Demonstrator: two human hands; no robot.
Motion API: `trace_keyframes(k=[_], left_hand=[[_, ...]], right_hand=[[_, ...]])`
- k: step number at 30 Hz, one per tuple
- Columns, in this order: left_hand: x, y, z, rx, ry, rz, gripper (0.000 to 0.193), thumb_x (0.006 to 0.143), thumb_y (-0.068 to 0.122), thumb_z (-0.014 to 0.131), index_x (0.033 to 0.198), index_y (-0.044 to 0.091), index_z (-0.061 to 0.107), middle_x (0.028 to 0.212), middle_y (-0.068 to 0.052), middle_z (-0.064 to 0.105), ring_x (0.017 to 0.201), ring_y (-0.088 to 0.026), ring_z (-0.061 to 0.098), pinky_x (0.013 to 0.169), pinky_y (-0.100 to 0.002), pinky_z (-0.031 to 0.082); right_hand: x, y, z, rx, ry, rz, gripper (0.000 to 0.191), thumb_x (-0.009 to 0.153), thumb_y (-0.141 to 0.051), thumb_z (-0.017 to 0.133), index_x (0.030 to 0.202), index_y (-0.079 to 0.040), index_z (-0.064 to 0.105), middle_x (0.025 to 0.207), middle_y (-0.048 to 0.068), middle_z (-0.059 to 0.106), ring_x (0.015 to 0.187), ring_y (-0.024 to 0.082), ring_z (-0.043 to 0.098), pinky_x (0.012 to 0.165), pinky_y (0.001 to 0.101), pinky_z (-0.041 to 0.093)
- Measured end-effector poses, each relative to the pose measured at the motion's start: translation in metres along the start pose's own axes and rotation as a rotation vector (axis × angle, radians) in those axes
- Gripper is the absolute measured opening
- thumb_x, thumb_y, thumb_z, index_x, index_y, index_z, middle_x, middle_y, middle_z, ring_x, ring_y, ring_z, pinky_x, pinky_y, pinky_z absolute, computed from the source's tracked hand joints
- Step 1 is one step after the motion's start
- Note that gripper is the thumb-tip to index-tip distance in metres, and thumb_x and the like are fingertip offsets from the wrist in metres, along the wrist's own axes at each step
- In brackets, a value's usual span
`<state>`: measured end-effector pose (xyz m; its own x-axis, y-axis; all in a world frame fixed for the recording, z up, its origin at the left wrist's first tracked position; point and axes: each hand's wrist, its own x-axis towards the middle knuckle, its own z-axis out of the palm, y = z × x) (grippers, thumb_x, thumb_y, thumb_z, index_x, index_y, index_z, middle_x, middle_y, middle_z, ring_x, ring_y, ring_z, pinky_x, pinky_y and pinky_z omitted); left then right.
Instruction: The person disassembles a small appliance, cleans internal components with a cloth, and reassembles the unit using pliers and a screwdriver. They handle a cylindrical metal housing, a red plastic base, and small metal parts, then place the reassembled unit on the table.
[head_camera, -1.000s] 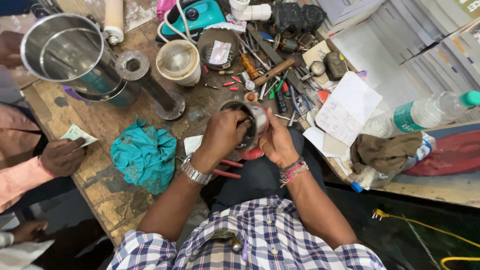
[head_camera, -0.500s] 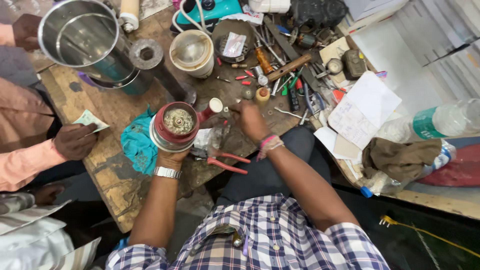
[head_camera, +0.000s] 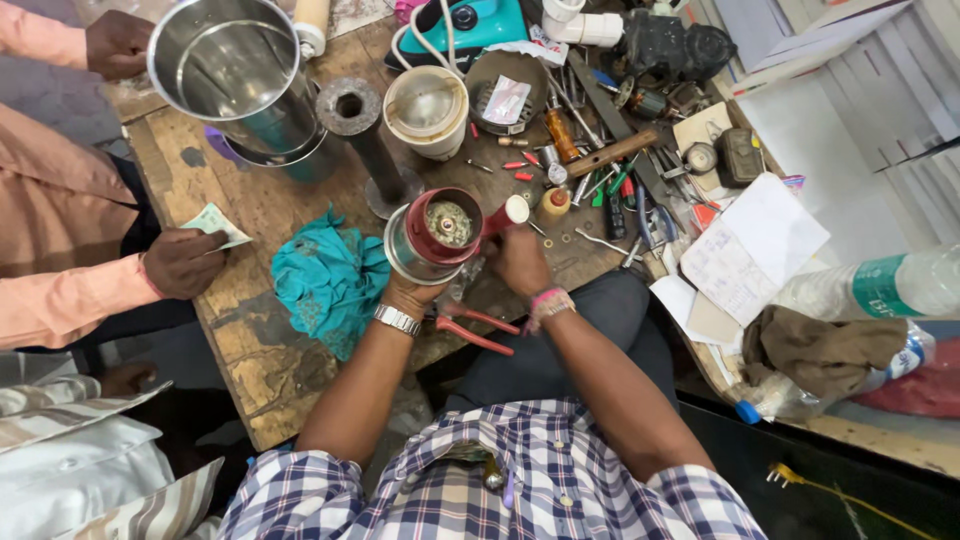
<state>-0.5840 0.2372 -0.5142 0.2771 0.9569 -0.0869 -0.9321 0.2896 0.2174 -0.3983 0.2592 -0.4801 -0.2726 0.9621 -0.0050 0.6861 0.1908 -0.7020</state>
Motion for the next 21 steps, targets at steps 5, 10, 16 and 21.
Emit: trace_keyframes(k=[5,10,16,21], left_hand=[[0.007,-0.012,-0.007,-0.004,0.034,-0.041,0.048,0.104,0.034,0.050,0.150,0.020,0.046,0.151,-0.006,0.055,0.139,-0.029,0.053,0.113,-0.057,0.046],[0.006,-0.001,-0.012,-0.076,0.045,0.034,0.044,0.106,0.032,0.051,0.147,0.019,0.051,0.148,-0.007,0.057,0.139,-0.030,0.054,0.116,-0.051,0.047],[-0.009,0.041,-0.020,-0.306,0.112,0.152,0.041,0.105,0.041,0.056,0.135,0.012,0.061,0.134,-0.010,0.067,0.127,-0.030,0.061,0.110,-0.050,0.051],[-0.021,0.044,-0.020,-0.303,0.159,0.171,0.041,0.105,0.039,0.055,0.135,0.012,0.061,0.136,-0.010,0.067,0.128,-0.030,0.062,0.111,-0.050,0.050]], right_hand=[[-0.032,0.024,-0.018,-0.028,0.125,-0.064,0.019,0.083,-0.011,0.069,0.099,-0.004,0.075,0.096,0.022,0.072,0.092,0.040,0.070,0.083,0.0466,0.055],[-0.040,0.056,-0.022,-0.069,0.237,0.041,0.020,0.088,-0.012,0.070,0.106,-0.006,0.076,0.096,0.023,0.071,0.090,0.041,0.069,0.081,0.0463,0.054],[-0.034,0.072,-0.035,-0.086,0.334,0.039,0.020,0.084,-0.010,0.069,0.101,-0.004,0.075,0.096,0.021,0.071,0.089,0.039,0.069,0.081,0.0458,0.054],[-0.017,0.036,-0.019,-0.405,0.056,-0.249,0.026,0.096,-0.015,0.061,0.117,-0.003,0.069,0.110,0.023,0.067,0.104,0.039,0.065,0.088,0.0476,0.052]])
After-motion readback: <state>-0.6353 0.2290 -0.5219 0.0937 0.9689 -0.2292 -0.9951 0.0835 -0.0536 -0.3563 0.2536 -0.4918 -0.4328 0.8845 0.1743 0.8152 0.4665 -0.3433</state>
